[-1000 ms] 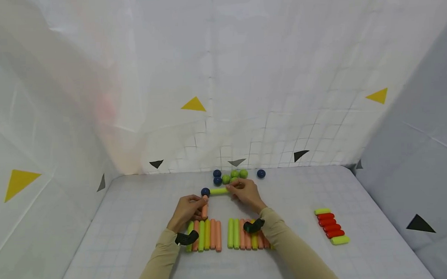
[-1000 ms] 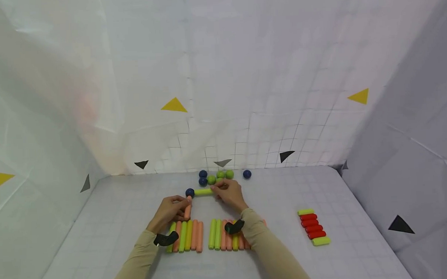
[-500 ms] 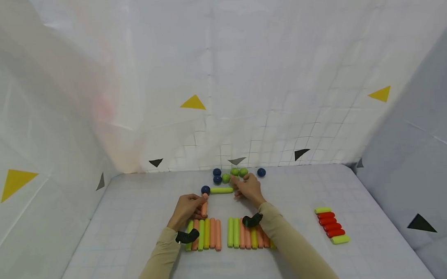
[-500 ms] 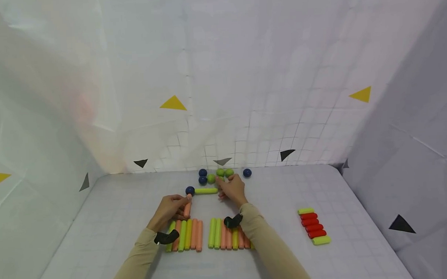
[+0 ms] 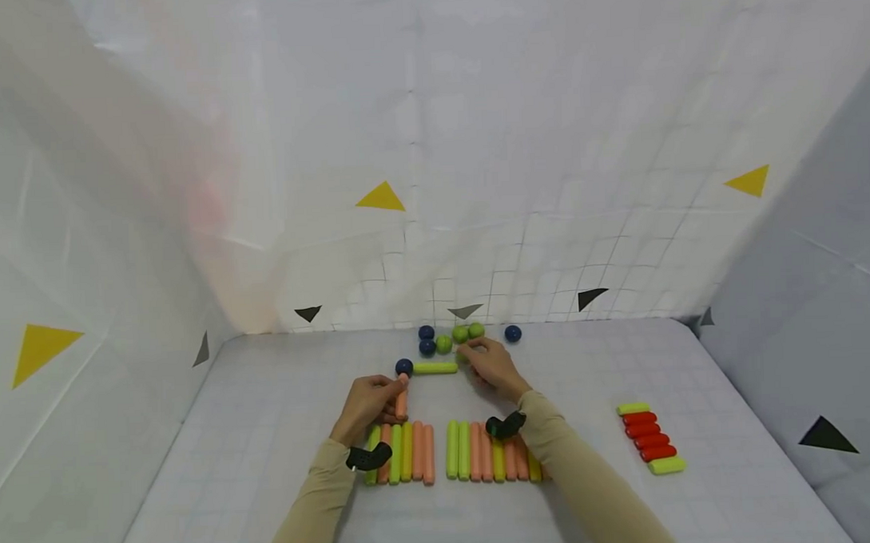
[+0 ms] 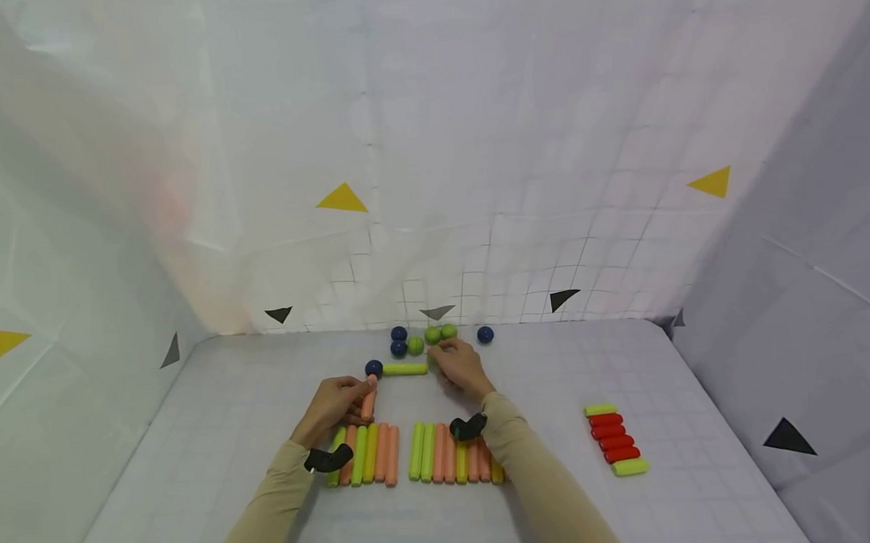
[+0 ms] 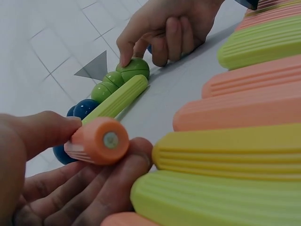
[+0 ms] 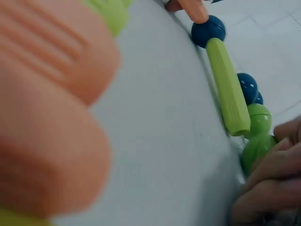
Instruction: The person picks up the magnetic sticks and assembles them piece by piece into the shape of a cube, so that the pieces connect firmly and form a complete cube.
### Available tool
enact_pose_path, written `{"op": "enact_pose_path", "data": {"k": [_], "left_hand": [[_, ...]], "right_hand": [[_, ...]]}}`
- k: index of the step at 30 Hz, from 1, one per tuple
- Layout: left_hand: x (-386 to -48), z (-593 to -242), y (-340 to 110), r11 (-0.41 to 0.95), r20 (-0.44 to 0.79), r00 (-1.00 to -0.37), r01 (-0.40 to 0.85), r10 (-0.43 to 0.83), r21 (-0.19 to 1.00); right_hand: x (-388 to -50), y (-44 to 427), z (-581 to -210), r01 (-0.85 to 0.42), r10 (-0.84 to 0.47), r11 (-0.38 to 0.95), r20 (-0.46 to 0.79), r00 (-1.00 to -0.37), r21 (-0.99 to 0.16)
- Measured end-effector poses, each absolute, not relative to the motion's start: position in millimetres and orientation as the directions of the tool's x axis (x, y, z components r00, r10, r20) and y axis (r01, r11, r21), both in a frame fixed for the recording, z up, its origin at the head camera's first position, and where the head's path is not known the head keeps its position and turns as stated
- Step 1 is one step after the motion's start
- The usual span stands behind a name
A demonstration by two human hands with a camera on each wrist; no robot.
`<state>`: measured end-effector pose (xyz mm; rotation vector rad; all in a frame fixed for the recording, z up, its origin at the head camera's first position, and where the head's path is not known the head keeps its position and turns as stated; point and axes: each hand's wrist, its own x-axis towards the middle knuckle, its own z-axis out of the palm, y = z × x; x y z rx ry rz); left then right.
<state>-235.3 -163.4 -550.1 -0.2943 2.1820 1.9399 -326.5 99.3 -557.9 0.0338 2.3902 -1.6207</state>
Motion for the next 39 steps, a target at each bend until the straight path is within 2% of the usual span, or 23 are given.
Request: {"op": "enact_pose_path", "data": {"k": [6,13,32,39], "left_hand": [[-237,-550,-163,0.152,-0.276,-0.961,-0.276,-0.018,0.949],[-238,-551,-163,0.153,-0.281,-0.960,-0.280,-0.019,0.948],[-236,-548,-167,0.096,-0.305,-0.952,-0.301,0.028,0.949],[-237,-550,-170,0.036,-0.320,-0.945,-0.318,0.070,0.947]], "right_hand": [[-327,112,-556,0.159,-0.242,0.375,-0.262,-0.934,-0.913],[-327,110,-559,0.040,-0.340,0.479,-0.228,-0.912,-0.877],[-324,106,-555,0.004,-0.393,0.511,-0.238,-0.888,-0.860],[-323,112,-558,0.042,-0.393,0.437,-0.232,-0.890,-0.898]]}}
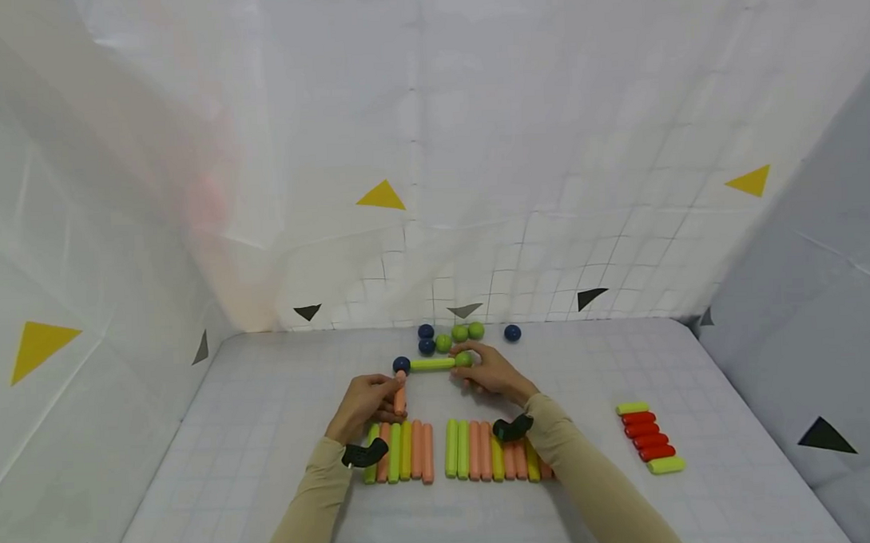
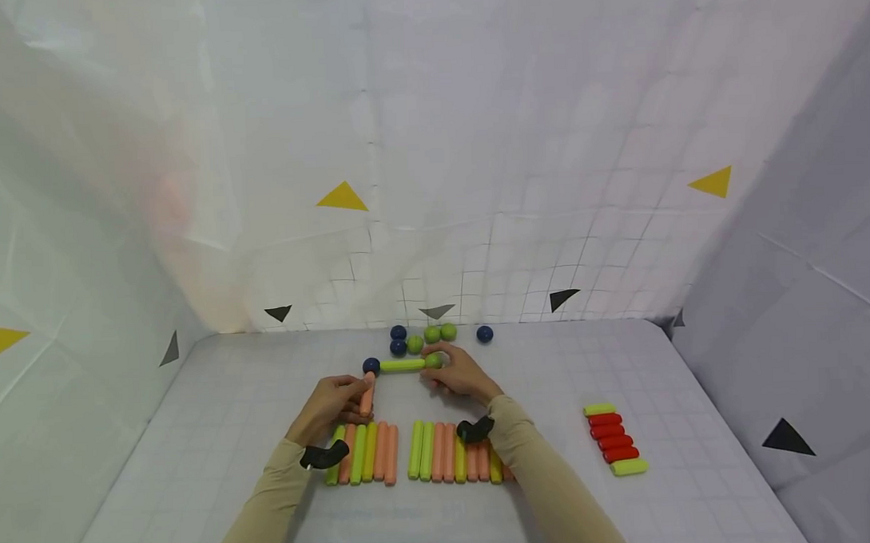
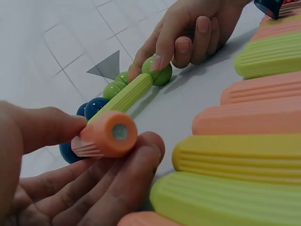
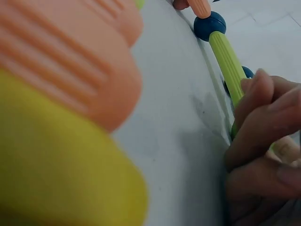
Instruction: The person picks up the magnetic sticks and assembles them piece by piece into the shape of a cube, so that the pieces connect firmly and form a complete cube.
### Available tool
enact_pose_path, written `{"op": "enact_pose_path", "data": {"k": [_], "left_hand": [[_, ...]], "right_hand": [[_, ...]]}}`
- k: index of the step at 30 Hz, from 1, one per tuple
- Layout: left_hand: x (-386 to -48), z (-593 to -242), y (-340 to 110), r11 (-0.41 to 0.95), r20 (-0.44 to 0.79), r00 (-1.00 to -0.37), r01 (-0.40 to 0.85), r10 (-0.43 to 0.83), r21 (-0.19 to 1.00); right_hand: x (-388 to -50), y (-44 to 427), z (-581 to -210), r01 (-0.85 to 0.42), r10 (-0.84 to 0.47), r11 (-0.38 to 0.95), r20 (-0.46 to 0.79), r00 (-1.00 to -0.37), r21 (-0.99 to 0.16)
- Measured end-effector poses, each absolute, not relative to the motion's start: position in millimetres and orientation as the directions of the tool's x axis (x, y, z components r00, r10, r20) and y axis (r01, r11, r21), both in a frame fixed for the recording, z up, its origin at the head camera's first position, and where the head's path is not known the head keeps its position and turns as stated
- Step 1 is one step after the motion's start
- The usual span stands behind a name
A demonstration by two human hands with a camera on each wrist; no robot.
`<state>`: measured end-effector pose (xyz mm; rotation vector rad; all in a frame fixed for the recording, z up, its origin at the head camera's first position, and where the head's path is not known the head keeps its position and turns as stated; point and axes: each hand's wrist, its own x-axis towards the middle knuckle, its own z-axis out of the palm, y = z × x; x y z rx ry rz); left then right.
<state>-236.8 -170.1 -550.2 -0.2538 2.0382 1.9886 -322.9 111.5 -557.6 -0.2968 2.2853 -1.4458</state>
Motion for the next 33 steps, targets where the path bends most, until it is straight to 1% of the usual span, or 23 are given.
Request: {"op": "enact_pose_path", "data": {"k": [7,9,10,12,15,17,19,21,23,25,27,29,33], "left_hand": [[-238,-551,-170,0.000,-0.332,-0.940,-0.333,0.076,0.943],[-238,-551,-170,-0.001,-0.332,-0.941,-0.333,0.071,0.943],[-238,-551,-169,0.001,-0.333,-0.941,-0.333,0.068,0.943],[-237,-550,-169,0.005,-0.336,-0.939,-0.337,0.067,0.942],[-237,-550,-169,0.004,-0.340,-0.938,-0.341,0.071,0.940],[-237,-550,-170,0.001,-0.341,-0.937,-0.342,0.072,0.940],[-238,-549,-170,-0.001,-0.340,-0.938,-0.341,0.066,0.940],[-239,-549,-170,0.000,-0.340,-0.939,-0.341,0.056,0.940],[-239,-549,-170,0.005,-0.345,-0.937,-0.345,0.048,0.939],[-239,-549,-171,0.006,-0.349,-0.936,-0.349,0.048,0.937],[-238,-550,-171,0.003,-0.350,-0.935,-0.351,0.054,0.937],[-239,-551,-171,-0.003,-0.350,-0.935,-0.351,0.061,0.937],[-239,-552,-171,-0.006,-0.345,-0.936,-0.346,0.066,0.938]], "right_hand": [[-320,122,-557,0.112,-0.362,0.269,-0.208,-0.909,-0.957],[-317,124,-558,0.112,-0.352,0.250,-0.198,-0.915,-0.962],[-314,124,-558,0.105,-0.348,0.261,-0.195,-0.917,-0.960],[-307,124,-557,0.070,-0.353,0.316,-0.186,-0.917,-0.946],[-291,122,-548,-0.029,-0.418,0.468,-0.193,-0.888,-0.883],[-279,118,-541,-0.141,-0.472,0.580,-0.190,-0.861,-0.802],[-267,113,-533,-0.249,-0.503,0.674,-0.185,-0.844,-0.696],[-257,107,-526,-0.316,-0.499,0.751,-0.186,-0.846,-0.580],[-247,101,-522,-0.348,-0.481,0.809,-0.191,-0.856,-0.474],[-240,95,-519,-0.369,-0.474,0.835,-0.194,-0.859,-0.408],[-234,91,-517,-0.387,-0.481,0.840,-0.191,-0.855,-0.381],[-230,87,-518,-0.403,-0.489,0.838,-0.175,-0.855,-0.369],[-226,84,-519,-0.412,-0.496,0.827,-0.151,-0.855,-0.383]]}}
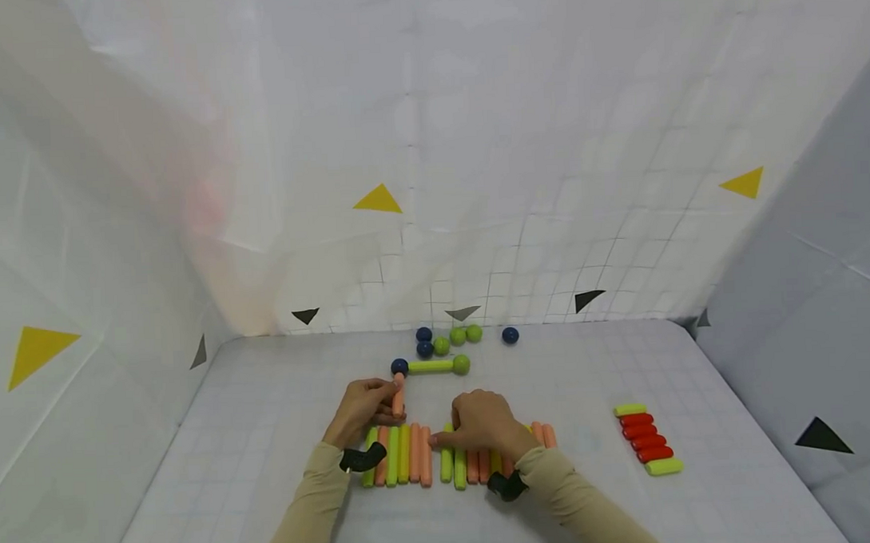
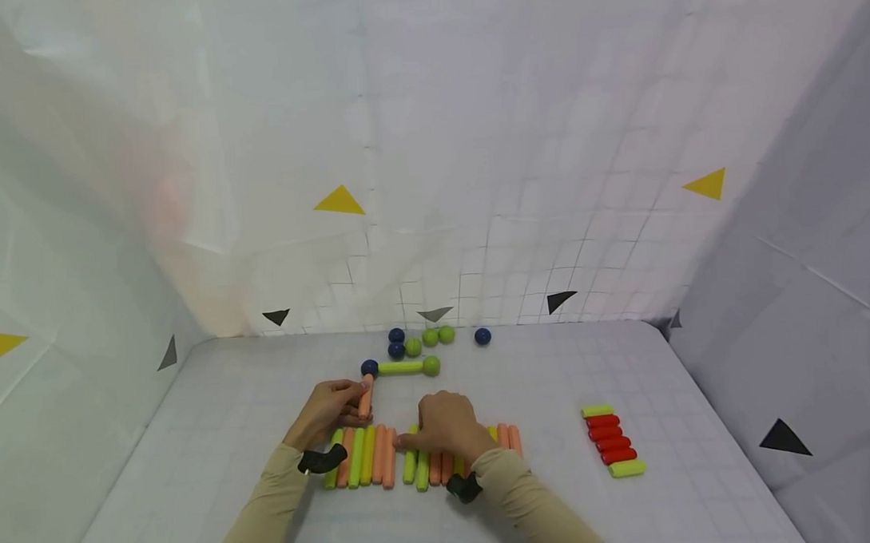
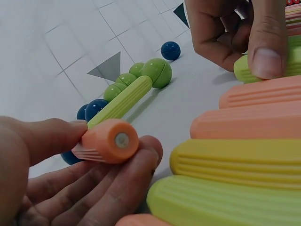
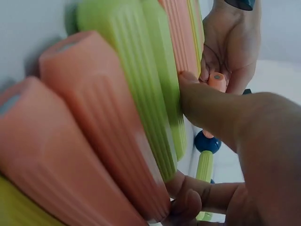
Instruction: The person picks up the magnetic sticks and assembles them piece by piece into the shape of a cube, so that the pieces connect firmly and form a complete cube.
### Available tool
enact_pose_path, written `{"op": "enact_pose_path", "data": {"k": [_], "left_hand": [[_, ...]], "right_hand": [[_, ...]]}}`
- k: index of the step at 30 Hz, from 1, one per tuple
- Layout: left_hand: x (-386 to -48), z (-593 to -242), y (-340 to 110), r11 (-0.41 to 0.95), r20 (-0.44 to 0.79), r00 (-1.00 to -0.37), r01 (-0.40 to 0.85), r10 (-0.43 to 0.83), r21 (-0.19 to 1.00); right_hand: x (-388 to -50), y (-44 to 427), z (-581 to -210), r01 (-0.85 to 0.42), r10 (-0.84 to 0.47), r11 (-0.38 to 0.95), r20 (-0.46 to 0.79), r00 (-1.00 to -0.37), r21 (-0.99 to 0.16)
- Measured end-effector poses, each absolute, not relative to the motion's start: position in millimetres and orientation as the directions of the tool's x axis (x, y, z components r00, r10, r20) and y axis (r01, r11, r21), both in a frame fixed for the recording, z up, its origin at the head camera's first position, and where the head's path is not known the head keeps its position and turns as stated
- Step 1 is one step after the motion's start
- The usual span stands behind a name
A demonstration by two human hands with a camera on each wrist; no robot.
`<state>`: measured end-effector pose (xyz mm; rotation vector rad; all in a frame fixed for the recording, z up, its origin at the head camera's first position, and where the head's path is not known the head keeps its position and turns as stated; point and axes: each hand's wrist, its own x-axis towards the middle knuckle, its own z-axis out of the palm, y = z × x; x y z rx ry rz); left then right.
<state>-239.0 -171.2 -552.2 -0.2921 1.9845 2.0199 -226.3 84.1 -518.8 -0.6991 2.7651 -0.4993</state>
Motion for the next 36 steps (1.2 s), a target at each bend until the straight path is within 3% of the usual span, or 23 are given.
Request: {"op": "enact_pose_path", "data": {"k": [7,15,20,25,29,36], "left_hand": [[-238,-552,-170,-0.003,-0.347,-0.936,-0.348,0.060,0.937],[-237,-551,-171,-0.004,-0.351,-0.934,-0.352,0.068,0.936],[-237,-551,-172,-0.003,-0.346,-0.935,-0.347,0.075,0.938],[-237,-551,-174,0.002,-0.345,-0.936,-0.346,0.071,0.938],[-236,-550,-173,0.008,-0.341,-0.938,-0.341,0.070,0.940],[-237,-550,-172,-0.002,-0.345,-0.936,-0.346,0.067,0.938]], "right_hand": [[-231,87,-520,-0.362,-0.510,0.775,-0.176,-0.842,-0.517],[-251,103,-514,-0.066,-0.431,0.609,-0.260,-0.864,-0.790],[-264,117,-515,0.047,-0.339,0.578,-0.292,-0.894,-0.814],[-276,124,-524,0.083,-0.315,0.594,-0.326,-0.891,-0.800],[-281,124,-529,0.085,-0.291,0.616,-0.326,-0.899,-0.783],[-287,117,-529,-0.024,-0.304,0.667,-0.242,-0.921,-0.744]]}}
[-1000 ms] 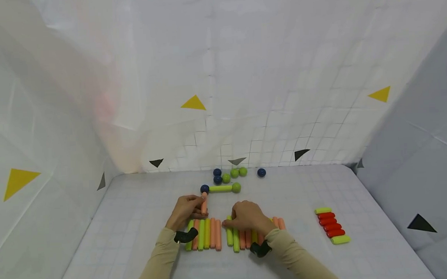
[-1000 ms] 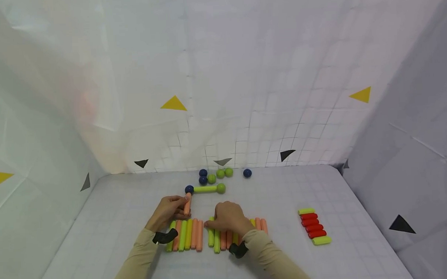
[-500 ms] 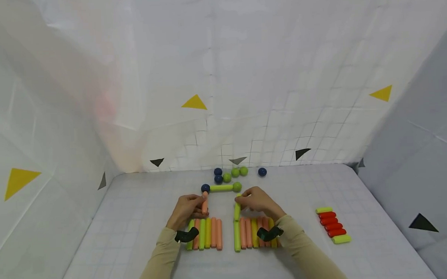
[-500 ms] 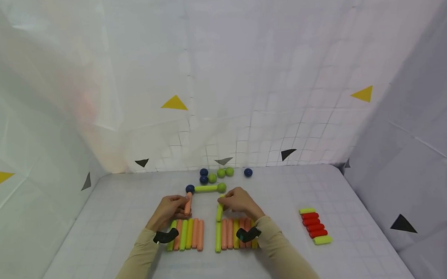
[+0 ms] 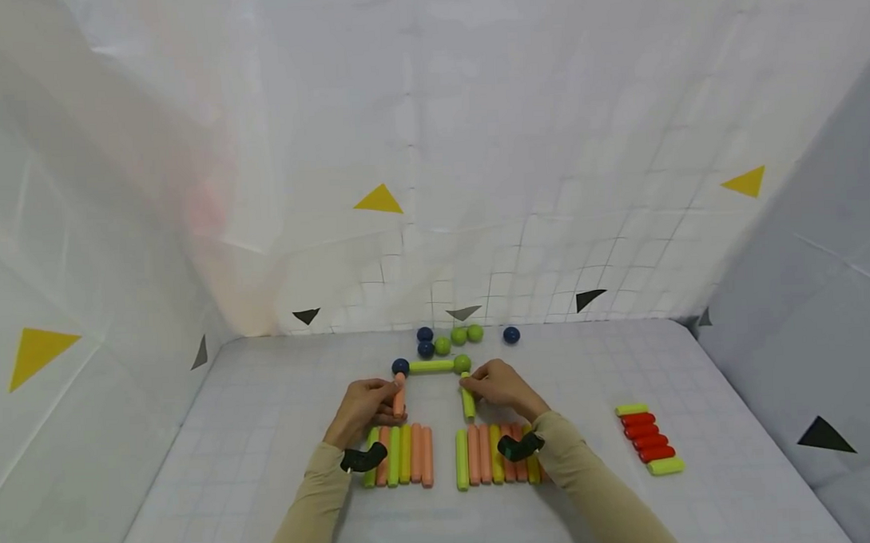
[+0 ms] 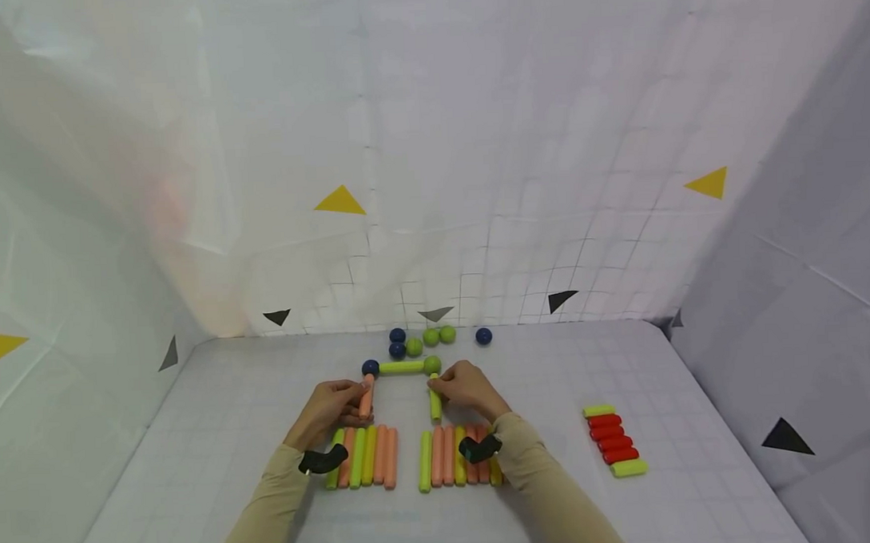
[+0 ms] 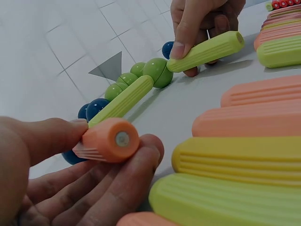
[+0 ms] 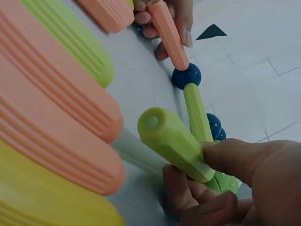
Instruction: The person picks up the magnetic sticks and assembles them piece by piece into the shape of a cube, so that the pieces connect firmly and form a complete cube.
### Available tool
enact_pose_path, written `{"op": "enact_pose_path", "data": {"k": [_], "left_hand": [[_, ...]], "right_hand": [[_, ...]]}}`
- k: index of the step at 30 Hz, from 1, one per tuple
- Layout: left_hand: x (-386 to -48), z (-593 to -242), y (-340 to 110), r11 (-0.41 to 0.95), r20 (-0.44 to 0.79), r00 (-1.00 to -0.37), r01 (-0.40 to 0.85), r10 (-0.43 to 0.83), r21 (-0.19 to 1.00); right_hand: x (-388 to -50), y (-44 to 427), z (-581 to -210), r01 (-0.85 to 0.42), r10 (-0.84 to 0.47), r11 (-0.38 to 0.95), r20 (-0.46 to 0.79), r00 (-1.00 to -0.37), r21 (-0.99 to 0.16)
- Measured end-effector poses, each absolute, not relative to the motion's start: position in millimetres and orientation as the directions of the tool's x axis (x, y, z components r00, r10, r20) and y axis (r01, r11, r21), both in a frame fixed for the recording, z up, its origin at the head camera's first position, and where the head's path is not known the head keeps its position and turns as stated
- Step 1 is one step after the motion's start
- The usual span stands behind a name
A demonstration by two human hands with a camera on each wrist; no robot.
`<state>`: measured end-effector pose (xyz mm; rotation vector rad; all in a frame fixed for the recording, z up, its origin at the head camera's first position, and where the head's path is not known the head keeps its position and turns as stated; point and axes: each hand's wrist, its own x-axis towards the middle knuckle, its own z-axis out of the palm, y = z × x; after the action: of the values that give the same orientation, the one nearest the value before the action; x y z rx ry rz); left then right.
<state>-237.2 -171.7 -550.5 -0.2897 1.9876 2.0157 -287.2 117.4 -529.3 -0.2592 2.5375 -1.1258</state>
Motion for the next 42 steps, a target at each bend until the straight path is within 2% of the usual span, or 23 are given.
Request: {"op": "enact_pose_path", "data": {"k": [9,17,29,33,39,42], "left_hand": [[-237,-551,-172,-0.009,-0.349,-0.935,-0.350,0.063,0.937],[-237,-551,-171,-0.020,-0.341,-0.937,-0.343,0.073,0.939],[-237,-552,-175,-0.028,-0.343,-0.937,-0.345,0.068,0.938],[-239,-551,-178,-0.034,-0.342,-0.936,-0.346,0.077,0.938],[-233,-547,-186,0.037,-0.365,-0.929,-0.363,0.065,0.931],[-229,-546,-193,0.028,-0.365,-0.930,-0.364,0.038,0.931]], "right_hand": [[-294,115,-528,-0.098,-0.335,0.699,-0.204,-0.920,-0.709],[-291,116,-533,0.004,-0.236,0.695,-0.233,-0.943,-0.719],[-288,117,-534,0.108,-0.206,0.612,-0.290,-0.935,-0.783],[-288,113,-534,0.117,-0.233,0.573,-0.299,-0.925,-0.811],[-288,106,-536,0.058,-0.296,0.558,-0.264,-0.918,-0.828],[-289,99,-535,0.034,-0.311,0.562,-0.248,-0.917,-0.827]]}}
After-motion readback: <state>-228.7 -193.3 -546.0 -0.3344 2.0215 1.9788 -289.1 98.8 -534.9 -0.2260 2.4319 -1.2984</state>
